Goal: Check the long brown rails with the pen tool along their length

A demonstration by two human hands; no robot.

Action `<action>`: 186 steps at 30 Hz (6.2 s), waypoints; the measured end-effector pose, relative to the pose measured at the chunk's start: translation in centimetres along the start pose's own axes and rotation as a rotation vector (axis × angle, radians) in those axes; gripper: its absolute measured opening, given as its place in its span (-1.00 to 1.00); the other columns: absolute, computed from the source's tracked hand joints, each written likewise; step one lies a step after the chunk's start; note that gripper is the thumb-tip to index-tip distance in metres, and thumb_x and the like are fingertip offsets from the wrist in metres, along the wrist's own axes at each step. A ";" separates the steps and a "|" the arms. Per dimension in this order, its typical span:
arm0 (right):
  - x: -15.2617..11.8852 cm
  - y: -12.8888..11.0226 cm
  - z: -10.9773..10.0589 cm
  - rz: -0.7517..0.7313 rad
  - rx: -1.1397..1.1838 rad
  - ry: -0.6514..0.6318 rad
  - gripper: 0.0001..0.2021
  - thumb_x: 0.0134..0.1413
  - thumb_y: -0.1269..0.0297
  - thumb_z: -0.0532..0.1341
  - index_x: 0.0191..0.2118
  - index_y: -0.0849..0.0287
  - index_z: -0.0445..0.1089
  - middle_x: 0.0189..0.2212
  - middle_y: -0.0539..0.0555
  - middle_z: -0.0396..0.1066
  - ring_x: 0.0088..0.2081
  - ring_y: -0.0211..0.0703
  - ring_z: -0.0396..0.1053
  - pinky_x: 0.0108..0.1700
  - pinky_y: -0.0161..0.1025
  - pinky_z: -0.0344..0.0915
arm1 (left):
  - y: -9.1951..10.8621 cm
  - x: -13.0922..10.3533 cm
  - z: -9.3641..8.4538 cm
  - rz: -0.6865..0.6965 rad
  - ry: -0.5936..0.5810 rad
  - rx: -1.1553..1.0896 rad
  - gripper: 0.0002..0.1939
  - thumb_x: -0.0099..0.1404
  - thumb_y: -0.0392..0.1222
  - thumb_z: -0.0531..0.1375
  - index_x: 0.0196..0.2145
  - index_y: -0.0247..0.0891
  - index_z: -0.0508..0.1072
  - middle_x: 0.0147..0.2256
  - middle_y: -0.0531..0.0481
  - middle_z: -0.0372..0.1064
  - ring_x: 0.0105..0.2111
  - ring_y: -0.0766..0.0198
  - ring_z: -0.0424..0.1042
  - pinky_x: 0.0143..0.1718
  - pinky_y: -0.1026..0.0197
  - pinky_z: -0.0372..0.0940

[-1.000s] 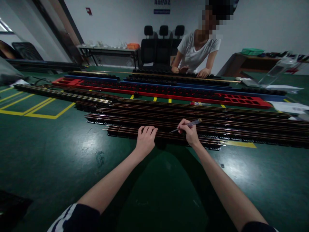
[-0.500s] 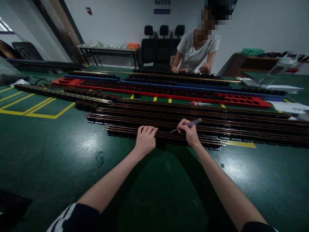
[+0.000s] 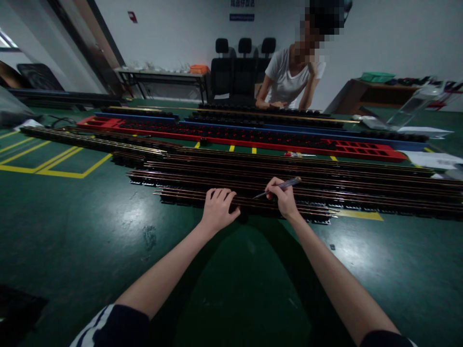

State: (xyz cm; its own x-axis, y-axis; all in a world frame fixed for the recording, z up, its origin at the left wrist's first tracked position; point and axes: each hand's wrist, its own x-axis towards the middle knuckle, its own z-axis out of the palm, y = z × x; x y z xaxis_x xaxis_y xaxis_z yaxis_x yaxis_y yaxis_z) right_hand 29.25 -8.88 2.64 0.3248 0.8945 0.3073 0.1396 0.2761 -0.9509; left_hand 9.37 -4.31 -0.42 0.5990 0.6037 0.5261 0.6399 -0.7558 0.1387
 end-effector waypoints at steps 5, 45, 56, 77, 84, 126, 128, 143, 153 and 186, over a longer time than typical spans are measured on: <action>0.0 -0.1 0.1 0.006 -0.008 0.003 -0.85 -0.17 0.27 0.13 -0.64 0.15 0.28 -0.74 -0.06 0.22 -0.67 -0.30 0.17 -0.58 -0.31 0.12 | 0.0 -0.1 0.1 -0.002 0.000 0.032 -0.70 0.23 -0.12 0.11 -0.14 -0.29 0.44 -0.17 -0.14 0.45 -0.12 0.06 0.37 -0.02 -0.04 0.13; 0.1 -0.5 -0.1 0.101 0.013 -0.262 -0.88 -0.08 0.27 0.23 -0.50 0.20 0.40 -0.58 0.00 0.41 -0.48 -0.24 0.36 -0.37 -0.26 0.30 | 0.3 -0.2 0.2 -0.014 -0.014 0.063 -0.67 0.20 -0.36 0.05 -0.10 -0.27 0.43 -0.11 -0.13 0.44 -0.07 0.07 0.35 0.04 -0.06 0.10; 0.2 -0.5 -0.3 0.112 -0.001 -0.263 -0.89 -0.08 0.27 0.24 -0.50 0.19 0.40 -0.57 0.01 0.42 -0.47 -0.22 0.37 -0.36 -0.25 0.31 | 0.3 -0.2 0.3 0.010 0.006 0.085 -0.68 0.19 -0.36 0.05 -0.11 -0.31 0.44 -0.12 -0.12 0.44 -0.09 0.09 0.36 0.03 -0.03 0.11; 0.4 -0.1 -1.0 0.098 0.050 -0.107 -0.89 -0.23 0.32 0.19 -0.64 0.19 0.36 -0.71 -0.01 0.34 -0.62 -0.27 0.28 -0.51 -0.30 0.23 | 0.3 -0.2 0.3 0.025 -0.003 0.086 -0.65 0.21 -0.41 0.02 -0.09 -0.32 0.44 -0.12 -0.13 0.44 -0.09 0.10 0.36 0.02 -0.03 0.13; 0.4 -0.1 -1.0 0.084 0.042 -0.074 -0.88 -0.24 0.31 0.17 -0.66 0.17 0.33 -0.71 -0.02 0.30 -0.63 -0.27 0.25 -0.53 -0.29 0.21 | 0.2 -0.1 0.3 0.048 -0.026 0.079 -0.62 0.20 -0.42 0.02 -0.05 -0.33 0.43 -0.10 -0.13 0.43 -0.09 0.09 0.35 0.00 -0.01 0.15; 0.5 0.5 -1.2 0.007 0.054 0.040 -0.86 -0.27 0.34 0.10 -0.72 0.14 0.25 -0.77 -0.05 0.16 -0.67 -0.30 0.10 -0.59 -0.29 0.01 | 0.1 0.0 0.2 0.065 -0.043 0.027 -0.62 0.23 -0.03 0.11 -0.08 -0.31 0.43 -0.14 -0.16 0.43 -0.15 0.05 0.35 -0.06 -0.01 0.19; 0.4 0.5 -1.1 0.002 0.052 0.044 -0.86 -0.27 0.34 0.10 -0.72 0.14 0.25 -0.77 -0.05 0.15 -0.67 -0.30 0.10 -0.59 -0.30 0.00 | 0.0 0.0 0.2 0.066 -0.043 0.032 -0.61 0.23 -0.02 0.11 -0.08 -0.31 0.43 -0.15 -0.16 0.43 -0.15 0.04 0.35 -0.07 -0.01 0.19; 0.2 0.3 -1.0 -0.003 0.037 0.066 -0.87 -0.28 0.34 0.09 -0.72 0.13 0.23 -0.75 -0.05 0.15 -0.67 -0.30 0.09 -0.60 -0.30 0.01 | 0.0 0.0 0.2 0.062 -0.053 0.042 -0.60 0.23 0.02 0.12 -0.10 -0.32 0.43 -0.15 -0.16 0.42 -0.15 0.04 0.34 -0.08 0.00 0.19; -0.1 -0.1 -0.6 -0.053 -0.058 0.051 -0.85 -0.21 0.32 0.09 -0.69 0.13 0.25 -0.72 -0.03 0.18 -0.64 -0.27 0.14 -0.57 -0.28 0.06 | 0.0 0.0 0.3 0.044 -0.063 0.070 -0.57 0.23 0.07 0.12 -0.10 -0.31 0.42 -0.14 -0.18 0.41 -0.15 0.01 0.33 -0.08 -0.03 0.17; 0.0 -0.2 -0.6 -0.005 -0.027 -0.001 -0.87 -0.22 0.33 0.13 -0.66 0.17 0.33 -0.73 -0.04 0.25 -0.65 -0.28 0.21 -0.57 -0.31 0.15 | 0.3 0.0 0.3 0.111 -0.023 0.093 -0.69 0.30 -0.19 0.07 -0.04 -0.29 0.41 -0.12 -0.13 0.43 -0.12 0.10 0.36 -0.07 0.02 0.18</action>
State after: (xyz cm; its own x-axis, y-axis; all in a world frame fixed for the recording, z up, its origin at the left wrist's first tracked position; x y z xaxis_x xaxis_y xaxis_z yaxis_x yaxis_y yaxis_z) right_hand 29.77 -9.11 2.87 0.3235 0.8933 0.3122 0.1660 0.2712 -0.9481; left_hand 9.67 -4.49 -0.63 0.6790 0.5238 0.5144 0.6101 -0.7923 0.0015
